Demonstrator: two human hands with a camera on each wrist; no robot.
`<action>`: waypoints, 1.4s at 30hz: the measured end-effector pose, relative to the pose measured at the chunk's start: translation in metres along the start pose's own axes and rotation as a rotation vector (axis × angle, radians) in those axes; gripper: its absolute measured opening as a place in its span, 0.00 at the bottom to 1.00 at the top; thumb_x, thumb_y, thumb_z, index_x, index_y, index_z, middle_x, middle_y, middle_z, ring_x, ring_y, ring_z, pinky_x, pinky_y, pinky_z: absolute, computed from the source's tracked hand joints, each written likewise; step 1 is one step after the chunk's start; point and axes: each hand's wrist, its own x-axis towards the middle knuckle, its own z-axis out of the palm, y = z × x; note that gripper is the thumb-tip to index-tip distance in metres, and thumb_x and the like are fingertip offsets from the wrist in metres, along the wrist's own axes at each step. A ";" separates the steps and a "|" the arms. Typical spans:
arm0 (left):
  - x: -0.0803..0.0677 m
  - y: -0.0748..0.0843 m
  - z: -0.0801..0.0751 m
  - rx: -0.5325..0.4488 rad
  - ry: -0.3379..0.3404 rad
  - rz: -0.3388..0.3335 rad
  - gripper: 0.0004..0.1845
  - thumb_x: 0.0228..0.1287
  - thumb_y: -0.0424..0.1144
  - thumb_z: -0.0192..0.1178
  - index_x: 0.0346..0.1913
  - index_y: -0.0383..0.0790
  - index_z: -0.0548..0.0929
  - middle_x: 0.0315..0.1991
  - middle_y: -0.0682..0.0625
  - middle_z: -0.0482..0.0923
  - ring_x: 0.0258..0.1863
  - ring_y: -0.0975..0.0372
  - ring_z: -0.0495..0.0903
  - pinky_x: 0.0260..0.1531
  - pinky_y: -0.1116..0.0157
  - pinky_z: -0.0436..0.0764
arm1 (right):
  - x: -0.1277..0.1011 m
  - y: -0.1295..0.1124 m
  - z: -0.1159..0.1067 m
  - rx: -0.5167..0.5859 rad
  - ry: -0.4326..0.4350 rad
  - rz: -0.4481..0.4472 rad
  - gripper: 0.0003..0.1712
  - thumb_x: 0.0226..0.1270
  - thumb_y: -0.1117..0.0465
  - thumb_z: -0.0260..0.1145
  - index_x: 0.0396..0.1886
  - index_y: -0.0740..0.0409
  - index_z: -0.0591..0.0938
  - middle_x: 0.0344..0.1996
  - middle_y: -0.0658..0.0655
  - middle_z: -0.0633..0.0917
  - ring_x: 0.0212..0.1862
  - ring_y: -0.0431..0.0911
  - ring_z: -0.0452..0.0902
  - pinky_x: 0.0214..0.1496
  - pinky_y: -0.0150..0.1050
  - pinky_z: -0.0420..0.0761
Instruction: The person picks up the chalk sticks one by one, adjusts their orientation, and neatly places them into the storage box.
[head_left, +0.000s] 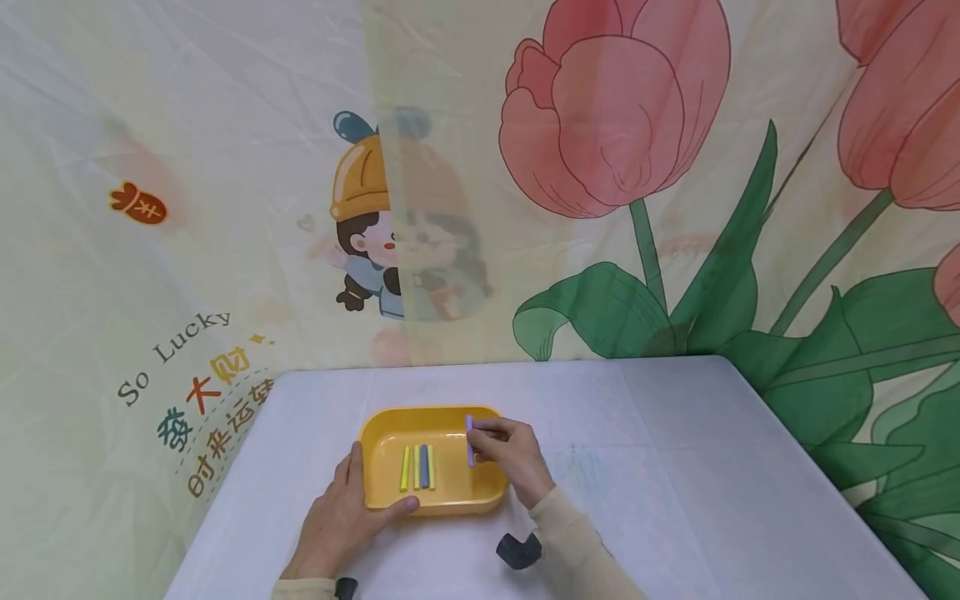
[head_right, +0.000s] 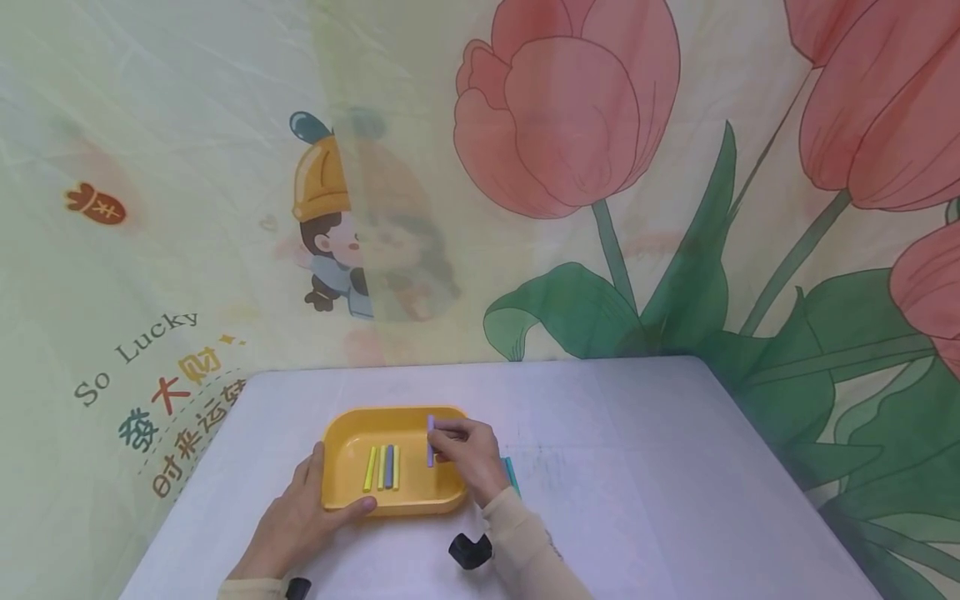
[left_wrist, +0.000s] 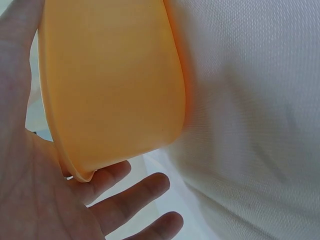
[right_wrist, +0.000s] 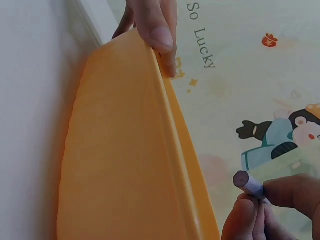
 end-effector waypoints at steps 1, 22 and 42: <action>0.000 0.000 0.000 0.000 -0.001 -0.003 0.77 0.45 0.85 0.57 0.79 0.26 0.41 0.75 0.25 0.52 0.62 0.31 0.70 0.59 0.39 0.74 | 0.001 -0.002 0.002 -0.003 -0.002 0.002 0.21 0.67 0.55 0.73 0.53 0.64 0.85 0.41 0.57 0.87 0.39 0.47 0.85 0.45 0.39 0.88; -0.001 0.000 -0.001 0.001 -0.004 0.010 0.76 0.47 0.84 0.57 0.79 0.26 0.39 0.75 0.26 0.51 0.62 0.31 0.71 0.58 0.38 0.74 | 0.017 -0.003 0.026 -0.048 -0.004 0.098 0.16 0.65 0.58 0.74 0.49 0.61 0.86 0.39 0.55 0.86 0.36 0.46 0.85 0.44 0.39 0.87; 0.001 -0.001 0.001 -0.002 -0.012 -0.026 0.78 0.45 0.85 0.56 0.79 0.27 0.40 0.76 0.26 0.51 0.63 0.32 0.70 0.61 0.39 0.73 | 0.027 0.016 0.053 -0.302 0.007 0.114 0.05 0.64 0.61 0.74 0.36 0.57 0.88 0.25 0.51 0.85 0.27 0.43 0.81 0.29 0.33 0.83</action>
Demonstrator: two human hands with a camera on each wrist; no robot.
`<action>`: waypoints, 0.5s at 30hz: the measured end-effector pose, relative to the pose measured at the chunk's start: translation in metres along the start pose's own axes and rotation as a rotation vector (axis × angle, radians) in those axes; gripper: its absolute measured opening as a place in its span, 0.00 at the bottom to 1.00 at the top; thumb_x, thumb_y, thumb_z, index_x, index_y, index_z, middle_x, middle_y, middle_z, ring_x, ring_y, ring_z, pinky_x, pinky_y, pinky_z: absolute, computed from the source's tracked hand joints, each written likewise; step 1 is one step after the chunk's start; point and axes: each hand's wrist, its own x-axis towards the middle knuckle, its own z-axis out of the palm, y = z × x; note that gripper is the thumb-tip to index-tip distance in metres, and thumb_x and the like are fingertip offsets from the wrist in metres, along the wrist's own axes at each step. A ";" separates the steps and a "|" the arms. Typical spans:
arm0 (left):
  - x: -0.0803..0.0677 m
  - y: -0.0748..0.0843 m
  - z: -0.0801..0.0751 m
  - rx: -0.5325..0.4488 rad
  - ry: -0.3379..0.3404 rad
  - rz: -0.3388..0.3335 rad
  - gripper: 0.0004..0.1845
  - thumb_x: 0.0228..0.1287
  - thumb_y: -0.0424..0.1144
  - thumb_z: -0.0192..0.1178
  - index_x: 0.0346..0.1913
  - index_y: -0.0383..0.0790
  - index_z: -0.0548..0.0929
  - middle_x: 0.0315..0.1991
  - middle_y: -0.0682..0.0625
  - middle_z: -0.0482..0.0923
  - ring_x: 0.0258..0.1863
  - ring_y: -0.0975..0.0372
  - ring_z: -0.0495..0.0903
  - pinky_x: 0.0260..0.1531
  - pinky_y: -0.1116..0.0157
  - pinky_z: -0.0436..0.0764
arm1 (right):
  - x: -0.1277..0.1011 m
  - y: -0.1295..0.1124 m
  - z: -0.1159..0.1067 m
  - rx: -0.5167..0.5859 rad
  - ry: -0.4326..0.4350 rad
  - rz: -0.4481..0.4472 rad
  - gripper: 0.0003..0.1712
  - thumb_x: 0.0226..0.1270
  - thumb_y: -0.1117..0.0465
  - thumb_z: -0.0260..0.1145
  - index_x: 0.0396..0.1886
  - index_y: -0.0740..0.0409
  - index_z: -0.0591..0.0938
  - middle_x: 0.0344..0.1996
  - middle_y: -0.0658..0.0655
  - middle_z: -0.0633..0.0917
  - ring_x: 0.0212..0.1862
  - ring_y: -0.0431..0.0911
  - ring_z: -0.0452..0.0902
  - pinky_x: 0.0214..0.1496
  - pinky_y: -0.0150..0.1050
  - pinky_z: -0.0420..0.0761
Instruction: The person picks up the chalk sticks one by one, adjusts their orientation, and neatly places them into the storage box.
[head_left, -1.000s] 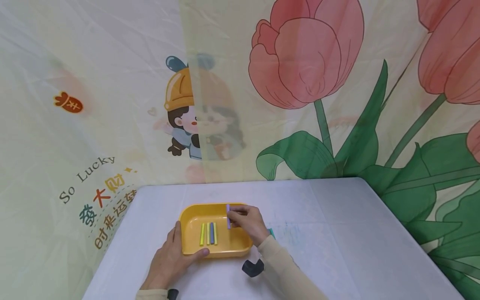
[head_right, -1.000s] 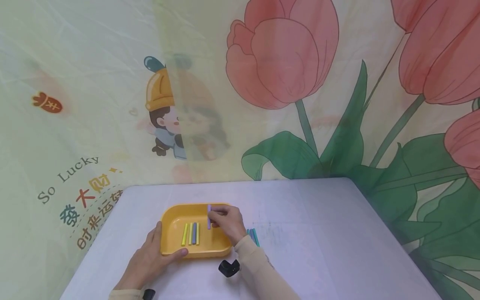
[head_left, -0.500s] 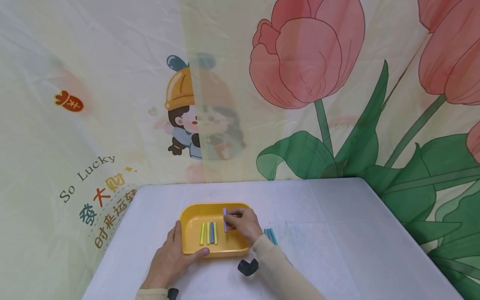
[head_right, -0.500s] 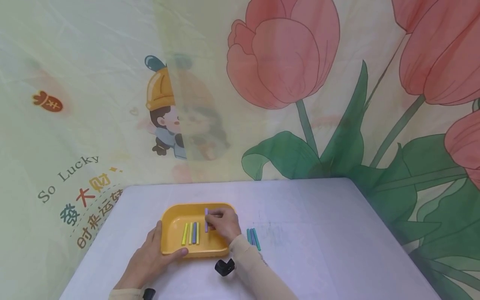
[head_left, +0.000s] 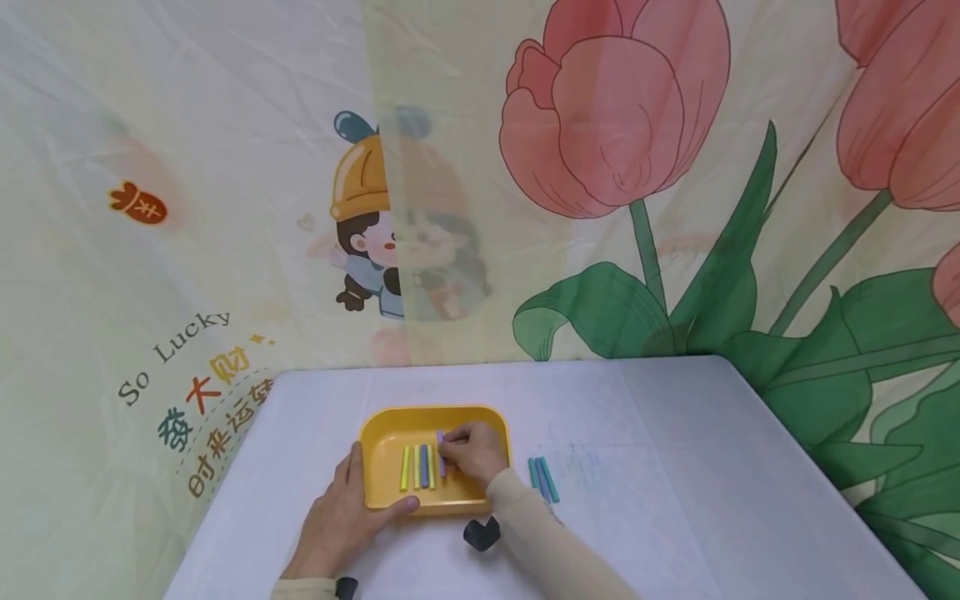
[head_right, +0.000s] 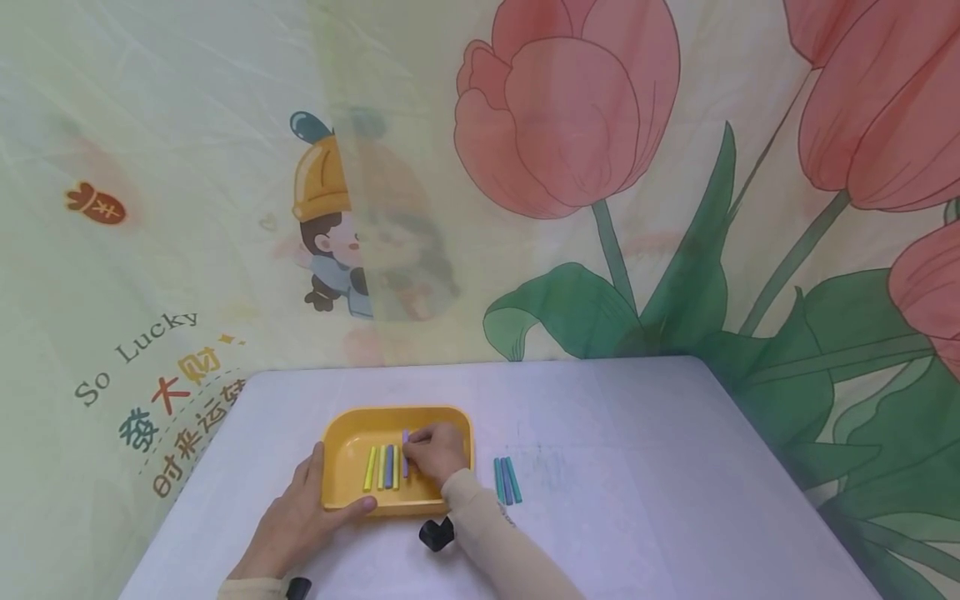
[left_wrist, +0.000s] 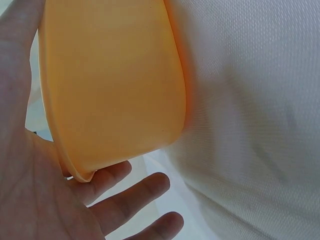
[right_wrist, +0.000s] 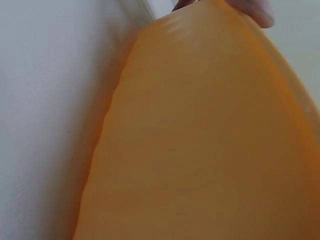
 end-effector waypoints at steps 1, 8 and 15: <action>0.000 0.000 0.000 -0.002 0.000 0.002 0.78 0.45 0.85 0.56 0.79 0.27 0.40 0.76 0.26 0.51 0.63 0.32 0.70 0.61 0.39 0.73 | 0.000 0.000 0.001 -0.010 -0.001 0.000 0.04 0.64 0.61 0.74 0.35 0.57 0.88 0.25 0.51 0.85 0.26 0.43 0.80 0.28 0.33 0.82; -0.001 0.000 -0.002 0.004 0.007 0.018 0.77 0.45 0.85 0.56 0.79 0.27 0.40 0.75 0.26 0.51 0.62 0.32 0.71 0.60 0.39 0.74 | 0.002 -0.001 0.004 -0.085 -0.010 -0.017 0.04 0.63 0.62 0.75 0.33 0.56 0.87 0.24 0.50 0.84 0.27 0.42 0.80 0.28 0.33 0.81; 0.001 -0.001 -0.001 0.001 -0.007 0.008 0.78 0.45 0.86 0.55 0.79 0.27 0.39 0.76 0.26 0.50 0.62 0.32 0.71 0.60 0.39 0.73 | 0.004 0.002 0.008 -0.154 -0.006 -0.039 0.05 0.60 0.64 0.76 0.29 0.56 0.87 0.23 0.49 0.83 0.26 0.41 0.79 0.28 0.33 0.80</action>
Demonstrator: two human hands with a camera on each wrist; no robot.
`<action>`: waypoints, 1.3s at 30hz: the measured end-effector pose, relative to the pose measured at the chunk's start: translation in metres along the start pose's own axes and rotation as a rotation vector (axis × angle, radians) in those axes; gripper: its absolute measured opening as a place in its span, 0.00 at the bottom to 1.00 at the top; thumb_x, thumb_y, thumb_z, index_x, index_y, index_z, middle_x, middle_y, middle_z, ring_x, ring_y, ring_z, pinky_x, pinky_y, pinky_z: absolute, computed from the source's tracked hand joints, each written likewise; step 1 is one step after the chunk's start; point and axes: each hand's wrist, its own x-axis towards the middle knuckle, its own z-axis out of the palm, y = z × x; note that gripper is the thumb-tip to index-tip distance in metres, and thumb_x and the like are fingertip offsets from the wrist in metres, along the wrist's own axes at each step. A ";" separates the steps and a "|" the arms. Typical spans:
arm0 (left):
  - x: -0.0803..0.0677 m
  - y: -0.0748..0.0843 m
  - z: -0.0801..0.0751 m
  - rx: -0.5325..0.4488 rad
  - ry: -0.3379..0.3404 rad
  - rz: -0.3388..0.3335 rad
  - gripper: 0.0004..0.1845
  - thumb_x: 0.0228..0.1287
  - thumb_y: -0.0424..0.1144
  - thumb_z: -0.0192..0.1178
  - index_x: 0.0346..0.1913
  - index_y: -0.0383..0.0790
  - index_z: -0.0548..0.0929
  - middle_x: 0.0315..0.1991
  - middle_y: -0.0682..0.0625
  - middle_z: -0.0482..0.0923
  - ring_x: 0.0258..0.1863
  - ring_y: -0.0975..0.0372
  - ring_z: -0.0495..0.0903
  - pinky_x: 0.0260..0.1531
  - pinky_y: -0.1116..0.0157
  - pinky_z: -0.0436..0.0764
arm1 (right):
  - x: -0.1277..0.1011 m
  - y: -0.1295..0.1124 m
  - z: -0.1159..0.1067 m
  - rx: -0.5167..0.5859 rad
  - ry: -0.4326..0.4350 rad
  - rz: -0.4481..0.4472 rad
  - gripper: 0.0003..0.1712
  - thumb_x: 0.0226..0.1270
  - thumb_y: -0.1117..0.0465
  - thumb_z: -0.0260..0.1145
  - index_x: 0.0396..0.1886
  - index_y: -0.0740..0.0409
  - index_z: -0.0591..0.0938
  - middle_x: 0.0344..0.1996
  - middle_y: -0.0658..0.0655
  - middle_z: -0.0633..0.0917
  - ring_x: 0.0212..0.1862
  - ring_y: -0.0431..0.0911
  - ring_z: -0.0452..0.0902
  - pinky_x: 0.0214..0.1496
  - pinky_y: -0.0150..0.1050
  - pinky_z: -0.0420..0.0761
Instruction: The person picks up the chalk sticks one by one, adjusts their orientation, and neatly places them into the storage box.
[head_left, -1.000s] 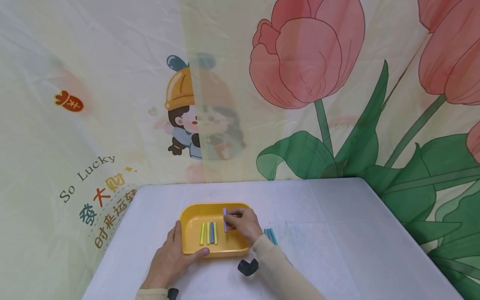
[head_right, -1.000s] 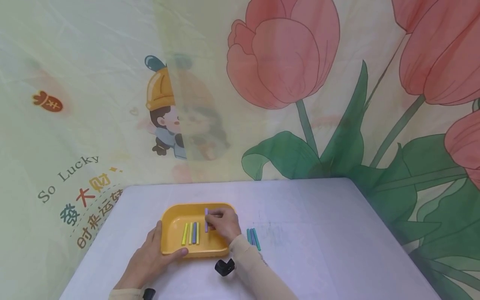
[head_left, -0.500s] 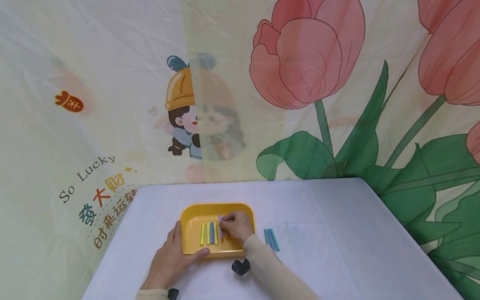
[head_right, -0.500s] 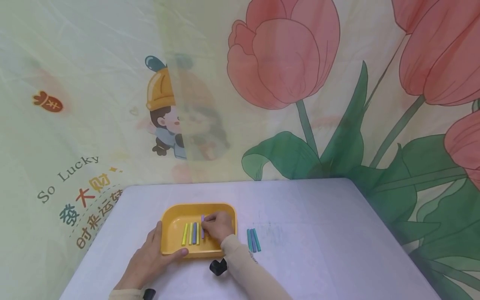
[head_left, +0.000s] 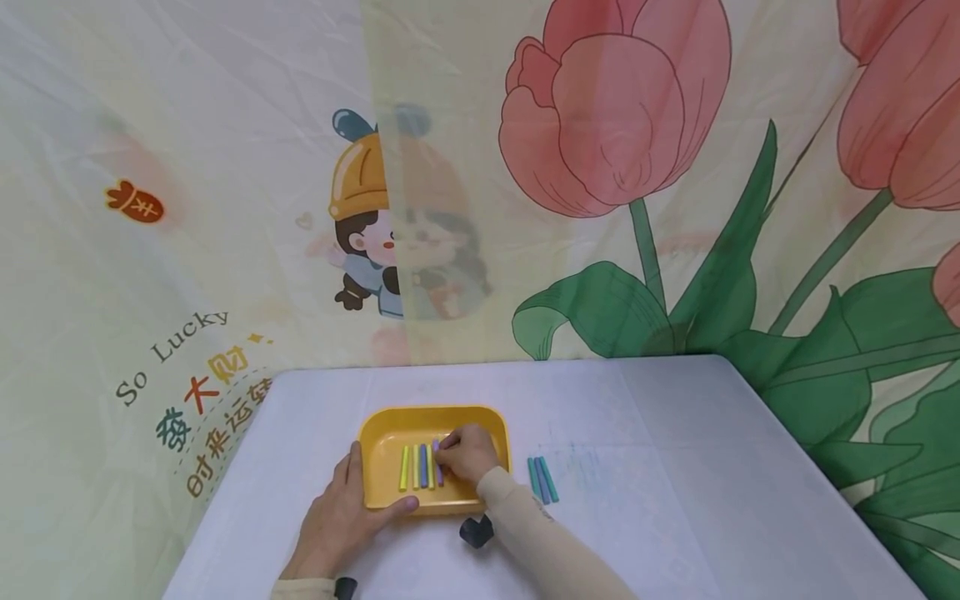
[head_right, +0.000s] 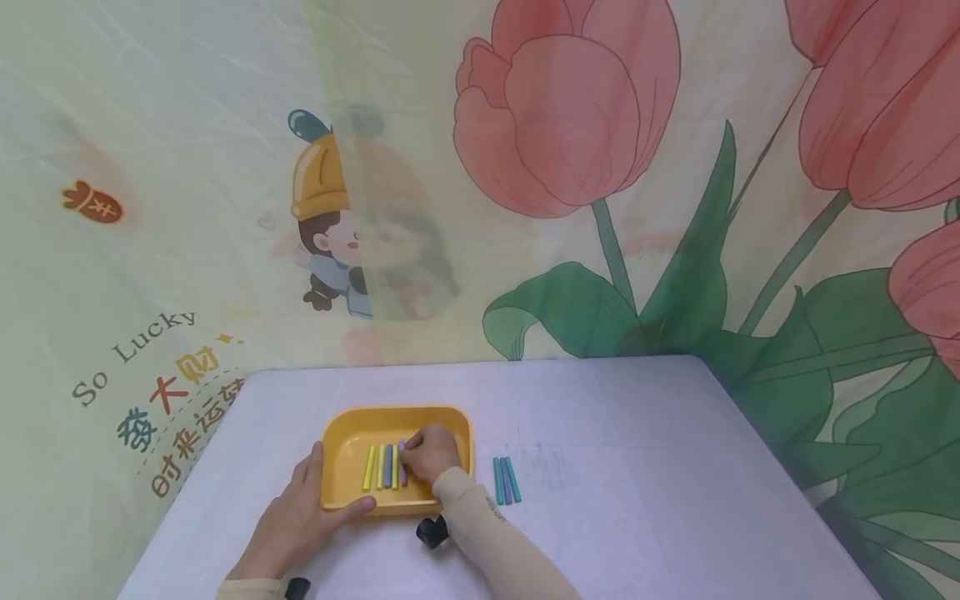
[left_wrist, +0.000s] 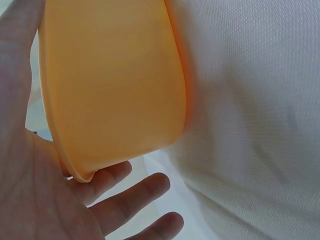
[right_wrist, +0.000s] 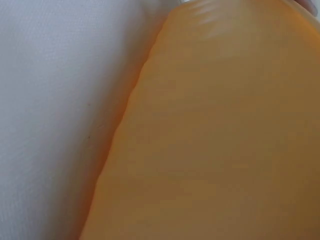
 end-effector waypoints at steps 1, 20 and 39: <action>0.000 0.000 0.000 -0.001 0.000 -0.001 0.78 0.45 0.86 0.56 0.79 0.27 0.39 0.76 0.26 0.51 0.62 0.32 0.71 0.60 0.39 0.73 | 0.000 0.000 0.001 0.000 -0.004 -0.007 0.05 0.60 0.65 0.76 0.29 0.56 0.87 0.22 0.50 0.83 0.26 0.41 0.79 0.27 0.33 0.80; -0.002 0.002 -0.003 0.014 0.000 0.006 0.77 0.45 0.86 0.55 0.79 0.26 0.40 0.75 0.25 0.52 0.61 0.32 0.71 0.59 0.39 0.74 | 0.001 0.000 0.002 0.005 -0.031 0.021 0.05 0.59 0.65 0.77 0.30 0.58 0.87 0.24 0.50 0.83 0.27 0.42 0.80 0.28 0.34 0.82; -0.001 0.002 -0.001 0.015 0.011 -0.003 0.78 0.45 0.85 0.57 0.79 0.26 0.40 0.75 0.25 0.52 0.61 0.31 0.71 0.58 0.38 0.74 | -0.009 -0.009 -0.011 0.020 -0.030 0.037 0.05 0.61 0.62 0.77 0.34 0.56 0.87 0.28 0.50 0.83 0.31 0.43 0.78 0.34 0.35 0.83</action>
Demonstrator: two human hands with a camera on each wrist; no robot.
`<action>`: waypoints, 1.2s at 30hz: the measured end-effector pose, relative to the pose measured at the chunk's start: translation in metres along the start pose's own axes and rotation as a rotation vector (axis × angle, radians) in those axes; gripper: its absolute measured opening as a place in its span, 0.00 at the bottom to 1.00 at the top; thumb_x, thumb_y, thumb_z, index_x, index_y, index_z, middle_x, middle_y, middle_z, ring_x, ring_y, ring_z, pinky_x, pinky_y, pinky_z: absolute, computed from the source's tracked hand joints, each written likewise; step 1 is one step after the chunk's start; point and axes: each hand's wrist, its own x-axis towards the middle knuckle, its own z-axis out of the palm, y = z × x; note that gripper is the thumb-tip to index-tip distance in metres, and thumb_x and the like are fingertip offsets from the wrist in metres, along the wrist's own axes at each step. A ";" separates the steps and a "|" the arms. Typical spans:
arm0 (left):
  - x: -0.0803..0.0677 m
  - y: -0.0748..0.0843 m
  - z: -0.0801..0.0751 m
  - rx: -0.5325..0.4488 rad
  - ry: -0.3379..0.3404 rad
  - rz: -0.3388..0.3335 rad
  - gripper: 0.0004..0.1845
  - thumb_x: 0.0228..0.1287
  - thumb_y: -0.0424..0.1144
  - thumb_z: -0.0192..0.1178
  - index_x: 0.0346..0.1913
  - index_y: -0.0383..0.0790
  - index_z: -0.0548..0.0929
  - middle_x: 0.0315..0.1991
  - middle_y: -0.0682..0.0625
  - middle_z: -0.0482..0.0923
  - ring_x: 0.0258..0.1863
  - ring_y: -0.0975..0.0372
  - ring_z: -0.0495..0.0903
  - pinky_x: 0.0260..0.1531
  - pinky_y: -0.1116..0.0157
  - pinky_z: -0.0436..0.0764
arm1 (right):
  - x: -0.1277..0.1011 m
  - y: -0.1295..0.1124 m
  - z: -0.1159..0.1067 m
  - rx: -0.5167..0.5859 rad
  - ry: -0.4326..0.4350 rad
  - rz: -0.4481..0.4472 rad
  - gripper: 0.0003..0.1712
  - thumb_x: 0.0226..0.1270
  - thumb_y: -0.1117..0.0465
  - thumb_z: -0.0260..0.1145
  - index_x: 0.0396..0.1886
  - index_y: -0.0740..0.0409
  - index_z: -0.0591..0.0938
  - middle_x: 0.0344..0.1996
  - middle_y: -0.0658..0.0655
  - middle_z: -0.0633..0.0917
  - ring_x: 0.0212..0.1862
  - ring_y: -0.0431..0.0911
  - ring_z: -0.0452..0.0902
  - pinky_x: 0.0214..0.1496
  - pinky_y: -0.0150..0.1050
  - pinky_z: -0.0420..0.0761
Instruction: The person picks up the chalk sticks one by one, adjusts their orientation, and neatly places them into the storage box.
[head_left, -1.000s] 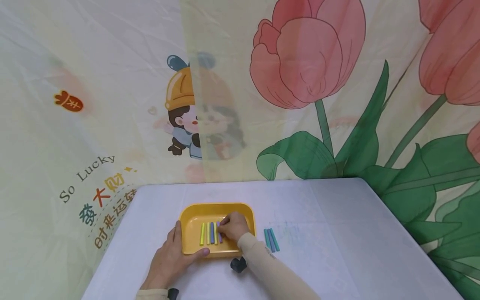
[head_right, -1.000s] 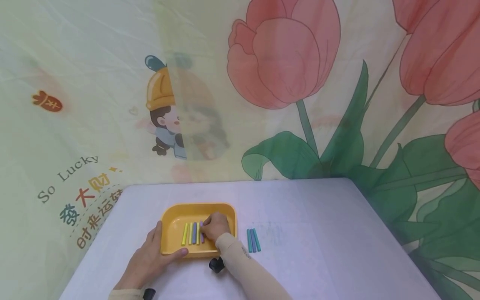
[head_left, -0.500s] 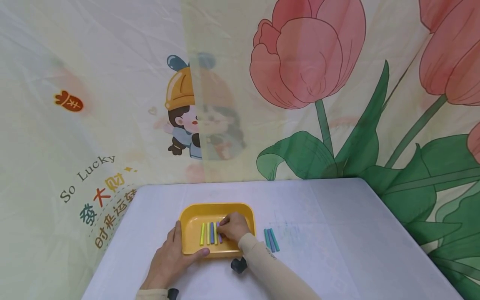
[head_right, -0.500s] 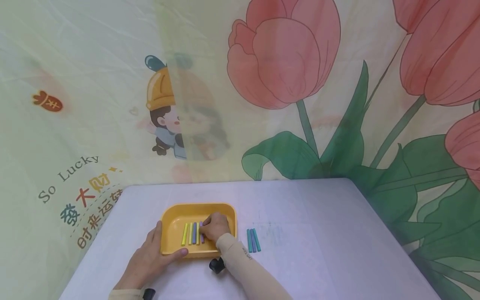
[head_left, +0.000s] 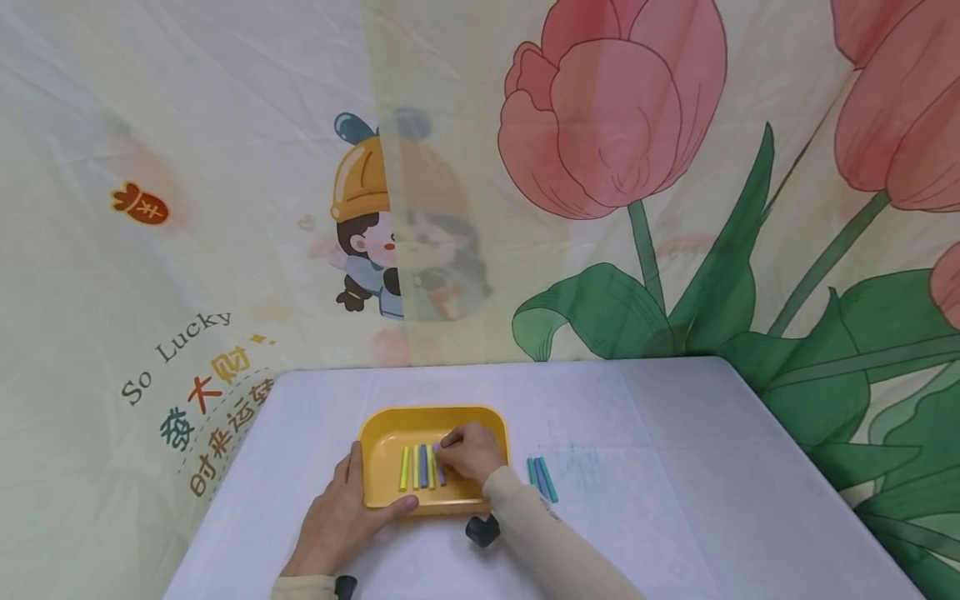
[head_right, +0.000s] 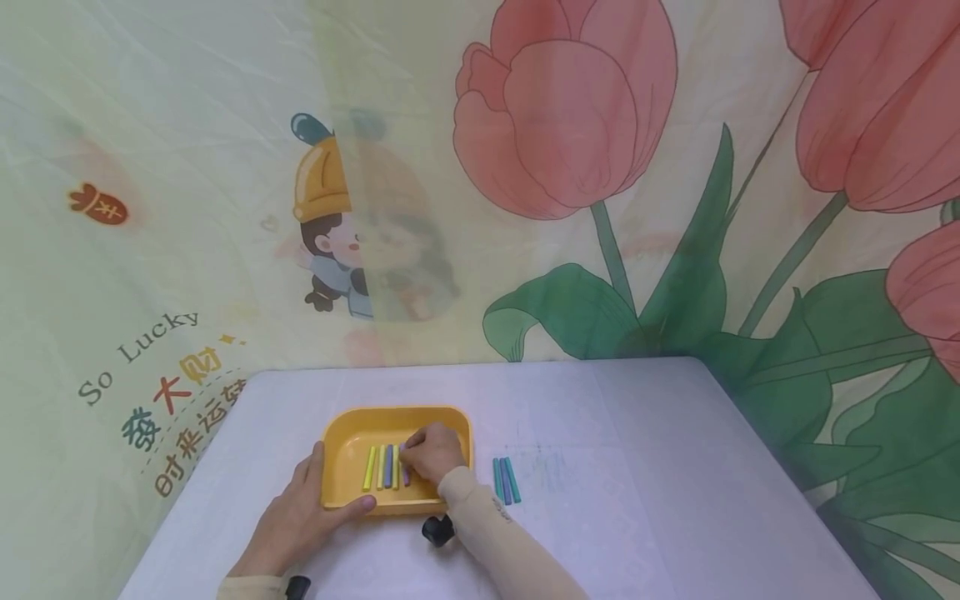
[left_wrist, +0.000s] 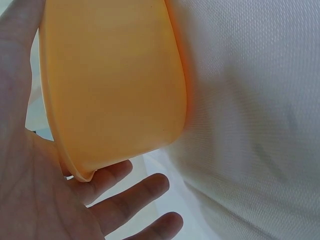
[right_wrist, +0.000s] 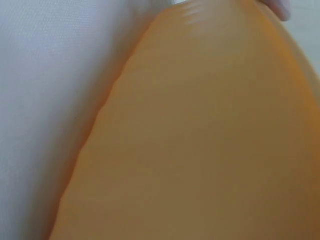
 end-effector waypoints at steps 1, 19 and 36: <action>0.000 0.000 0.000 0.001 0.003 0.002 0.78 0.45 0.85 0.57 0.79 0.26 0.41 0.75 0.25 0.53 0.61 0.31 0.71 0.58 0.38 0.74 | -0.001 -0.001 -0.001 0.005 -0.001 0.007 0.06 0.61 0.62 0.77 0.34 0.56 0.87 0.28 0.50 0.83 0.31 0.43 0.78 0.34 0.34 0.83; -0.002 0.001 -0.001 -0.001 0.003 0.008 0.78 0.44 0.85 0.57 0.79 0.26 0.40 0.74 0.25 0.54 0.59 0.32 0.73 0.57 0.39 0.75 | -0.018 -0.001 -0.029 0.093 -0.021 -0.050 0.10 0.60 0.60 0.77 0.39 0.58 0.87 0.29 0.51 0.85 0.29 0.45 0.82 0.33 0.35 0.86; 0.000 0.000 0.002 -0.029 -0.009 -0.026 0.78 0.43 0.85 0.58 0.79 0.27 0.40 0.75 0.26 0.52 0.63 0.31 0.70 0.61 0.38 0.72 | -0.031 0.012 -0.071 0.099 -0.006 -0.112 0.14 0.59 0.61 0.76 0.43 0.61 0.87 0.31 0.54 0.86 0.34 0.56 0.86 0.39 0.46 0.88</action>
